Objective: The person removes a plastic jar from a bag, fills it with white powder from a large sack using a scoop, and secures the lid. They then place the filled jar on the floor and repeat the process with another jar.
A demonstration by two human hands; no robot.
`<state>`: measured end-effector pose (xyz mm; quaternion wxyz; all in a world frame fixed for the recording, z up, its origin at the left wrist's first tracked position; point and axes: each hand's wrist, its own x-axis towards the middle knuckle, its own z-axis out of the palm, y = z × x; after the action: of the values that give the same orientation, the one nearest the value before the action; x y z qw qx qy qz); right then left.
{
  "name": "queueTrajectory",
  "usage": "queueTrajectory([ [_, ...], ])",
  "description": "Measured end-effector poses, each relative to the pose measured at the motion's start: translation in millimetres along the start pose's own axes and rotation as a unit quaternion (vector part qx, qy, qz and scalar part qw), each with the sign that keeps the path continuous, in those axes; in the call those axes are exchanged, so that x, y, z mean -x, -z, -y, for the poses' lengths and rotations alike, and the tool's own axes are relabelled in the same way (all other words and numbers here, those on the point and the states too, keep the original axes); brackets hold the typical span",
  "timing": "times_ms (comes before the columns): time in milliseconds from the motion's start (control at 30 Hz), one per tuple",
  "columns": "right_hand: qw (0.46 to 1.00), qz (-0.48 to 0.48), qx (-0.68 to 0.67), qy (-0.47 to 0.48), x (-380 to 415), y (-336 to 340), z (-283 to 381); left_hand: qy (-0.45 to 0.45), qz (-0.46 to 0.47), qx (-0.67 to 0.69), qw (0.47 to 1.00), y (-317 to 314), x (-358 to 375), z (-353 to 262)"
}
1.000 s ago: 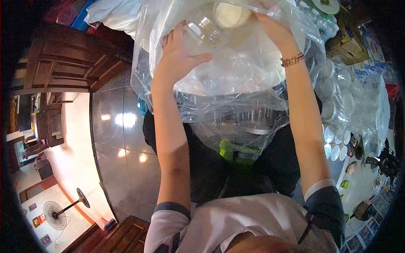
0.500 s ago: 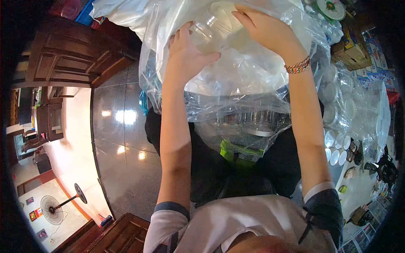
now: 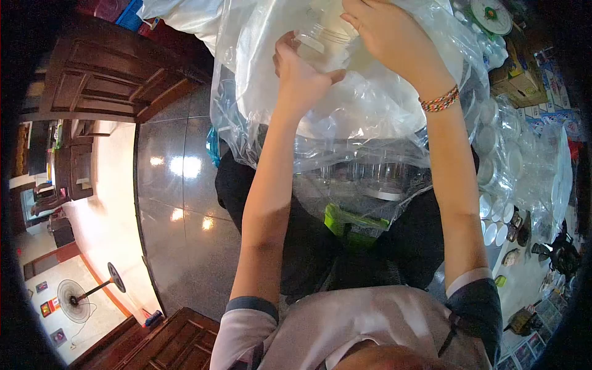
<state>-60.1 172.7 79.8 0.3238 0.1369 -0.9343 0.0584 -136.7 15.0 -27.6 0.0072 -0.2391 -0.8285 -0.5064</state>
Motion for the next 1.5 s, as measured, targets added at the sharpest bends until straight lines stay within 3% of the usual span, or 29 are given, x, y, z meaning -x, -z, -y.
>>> queueTrajectory([
  [133,0.996,0.055,-0.054,-0.047,3,-6,8,0.029,-0.006,0.058,0.998,-9,3,6],
  [233,0.999,0.014,0.031,0.027,1,-11,15,0.058,-0.009,0.073,0.996,-15,0,13],
  [433,0.996,0.073,0.023,0.036,3,-18,17,0.079,-0.009,0.123,0.989,-21,-1,15],
  [633,0.997,0.029,-0.023,0.066,1,-15,22,0.062,-0.019,0.081,0.995,-25,-2,22],
  [733,0.999,-0.027,-0.016,0.038,6,-22,16,0.077,-0.009,0.14,0.987,-16,3,9],
  [833,0.994,-0.022,-0.088,-0.059,12,-23,0,0.075,-0.014,0.138,0.987,-7,2,3],
  [933,0.983,-0.154,-0.089,-0.045,16,-24,-15,0.048,-0.05,0.066,0.995,1,3,-1],
  [1033,0.979,-0.096,-0.148,-0.1,32,-25,-32,0.026,-0.092,0.032,0.995,12,0,-4],
  [1133,0.951,-0.117,-0.264,-0.114,32,-30,-36,0.05,-0.11,0.074,0.99,28,-5,-15],
  [1233,0.832,-0.026,-0.474,-0.287,39,-41,-45,0.062,-0.105,0.112,0.986,44,-7,-26],
  [1333,0.827,0.151,-0.357,-0.408,39,-64,-60,0.07,-0.113,0.102,0.986,50,-9,-30],
  [1433,0.913,0.212,-0.192,-0.291,48,-110,-81,0.074,-0.117,0.073,0.988,50,-6,-32],
  [1500,0.939,0.229,-0.113,-0.232,47,-139,-92,0.061,-0.118,0.077,0.988,47,-10,-35],
])
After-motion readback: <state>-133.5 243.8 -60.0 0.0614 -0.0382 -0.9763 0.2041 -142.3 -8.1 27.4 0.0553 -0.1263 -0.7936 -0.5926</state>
